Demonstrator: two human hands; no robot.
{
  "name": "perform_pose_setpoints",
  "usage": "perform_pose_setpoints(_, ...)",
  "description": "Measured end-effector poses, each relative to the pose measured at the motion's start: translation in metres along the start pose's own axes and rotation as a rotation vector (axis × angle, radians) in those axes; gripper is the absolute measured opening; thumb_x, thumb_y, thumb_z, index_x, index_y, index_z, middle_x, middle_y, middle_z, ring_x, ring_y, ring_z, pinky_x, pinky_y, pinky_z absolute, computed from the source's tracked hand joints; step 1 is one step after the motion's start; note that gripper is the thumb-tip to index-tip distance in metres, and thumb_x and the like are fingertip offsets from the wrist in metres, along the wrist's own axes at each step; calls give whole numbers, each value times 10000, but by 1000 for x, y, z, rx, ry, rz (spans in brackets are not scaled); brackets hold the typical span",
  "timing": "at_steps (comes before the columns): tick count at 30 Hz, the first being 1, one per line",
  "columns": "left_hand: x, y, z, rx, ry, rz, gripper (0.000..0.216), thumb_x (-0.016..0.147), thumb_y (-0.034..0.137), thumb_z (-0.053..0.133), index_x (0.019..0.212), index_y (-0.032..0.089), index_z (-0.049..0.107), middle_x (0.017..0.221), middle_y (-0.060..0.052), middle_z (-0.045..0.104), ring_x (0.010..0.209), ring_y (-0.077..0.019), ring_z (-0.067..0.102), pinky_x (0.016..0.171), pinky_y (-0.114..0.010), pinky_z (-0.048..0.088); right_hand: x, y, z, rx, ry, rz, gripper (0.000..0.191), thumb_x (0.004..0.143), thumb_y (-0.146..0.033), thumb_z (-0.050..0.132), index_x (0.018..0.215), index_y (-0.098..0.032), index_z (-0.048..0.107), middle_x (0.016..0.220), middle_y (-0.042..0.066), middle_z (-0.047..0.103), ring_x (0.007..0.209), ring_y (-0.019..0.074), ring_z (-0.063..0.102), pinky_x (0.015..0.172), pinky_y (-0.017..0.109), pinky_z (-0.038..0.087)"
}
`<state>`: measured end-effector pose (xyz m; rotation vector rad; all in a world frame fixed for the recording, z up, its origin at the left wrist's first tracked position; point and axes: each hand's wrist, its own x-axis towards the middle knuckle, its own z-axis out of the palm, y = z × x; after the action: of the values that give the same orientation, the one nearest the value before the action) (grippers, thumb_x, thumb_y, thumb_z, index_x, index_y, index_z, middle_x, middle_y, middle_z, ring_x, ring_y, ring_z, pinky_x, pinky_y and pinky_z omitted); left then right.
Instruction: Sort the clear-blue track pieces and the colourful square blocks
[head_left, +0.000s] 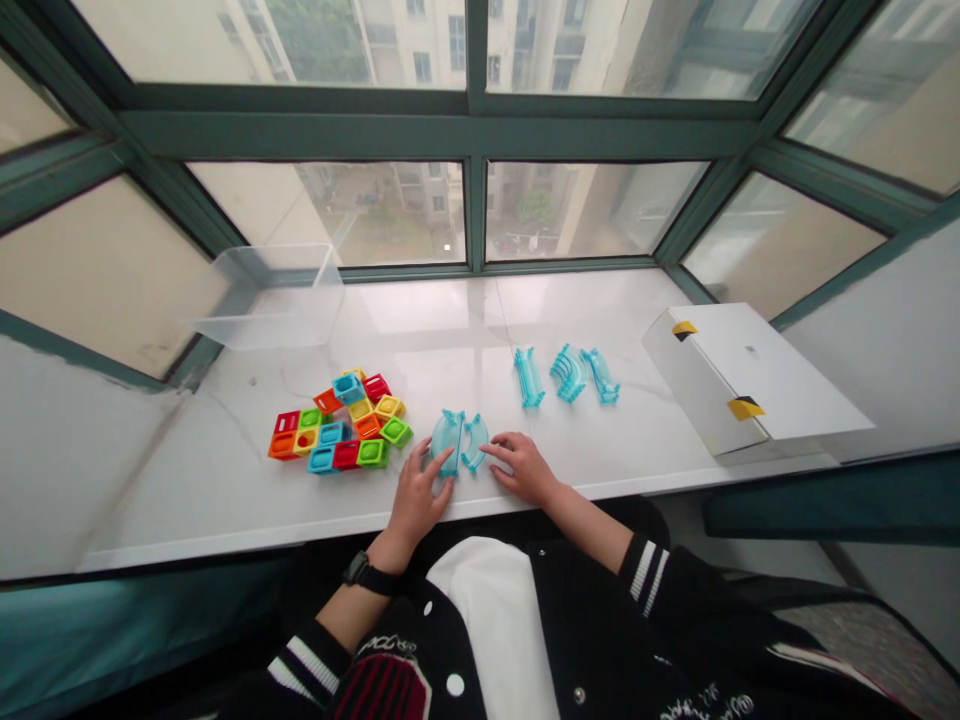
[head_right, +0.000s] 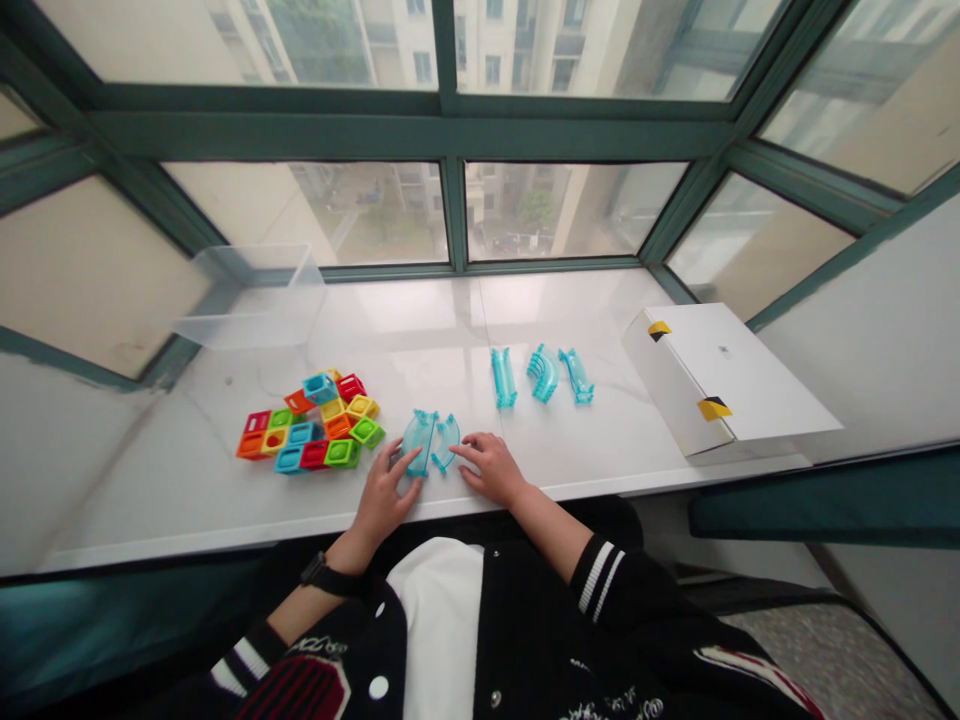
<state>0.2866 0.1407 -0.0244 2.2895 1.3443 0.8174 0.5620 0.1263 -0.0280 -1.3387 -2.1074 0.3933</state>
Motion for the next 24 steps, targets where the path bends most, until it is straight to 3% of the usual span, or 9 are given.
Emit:
perform_pose_setpoints(4, 4, 5, -3, 73, -21, 41, 490, 944, 270, 669, 1433, 299, 635, 1640, -150, 370, 1444, -390, 477, 1165, -600, 463, 0, 0, 0, 13, 5, 7, 472, 923, -213, 725, 1386, -303, 690, 1254, 107, 660, 1130, 277, 614, 1002, 462, 505)
perform_pose_setpoints(10, 14, 5, -8, 136, -80, 56, 346, 933, 288, 681, 1276, 240, 665, 1585, -167, 453, 1425, -384, 495, 1175, -579, 461, 0, 1, 1, 20, 12, 18, 485, 910, -191, 723, 1382, -296, 692, 1243, 105, 666, 1126, 276, 619, 994, 461, 508)
perform_pose_setpoints(16, 13, -1, -11, 85, -27, 3, 364, 940, 365, 695, 1258, 211, 604, 1550, -191, 491, 1435, -375, 508, 1159, -573, 483, -1, 1, 0, 32, 10, 26, 491, 915, -195, 712, 1395, -295, 683, 1244, 106, 667, 1135, 276, 622, 998, 463, 512)
perform_pose_setpoints(24, 20, -9, -19, 17, -35, -52, 162, 1006, 339, 555, 1096, 219, 618, 1303, -156, 649, 1247, -318, 637, 1086, -520, 526, 0, 2, 1, 51, 29, 30, 502, 914, -200, 705, 1406, -289, 667, 1231, 106, 672, 1135, 275, 624, 1009, 467, 511)
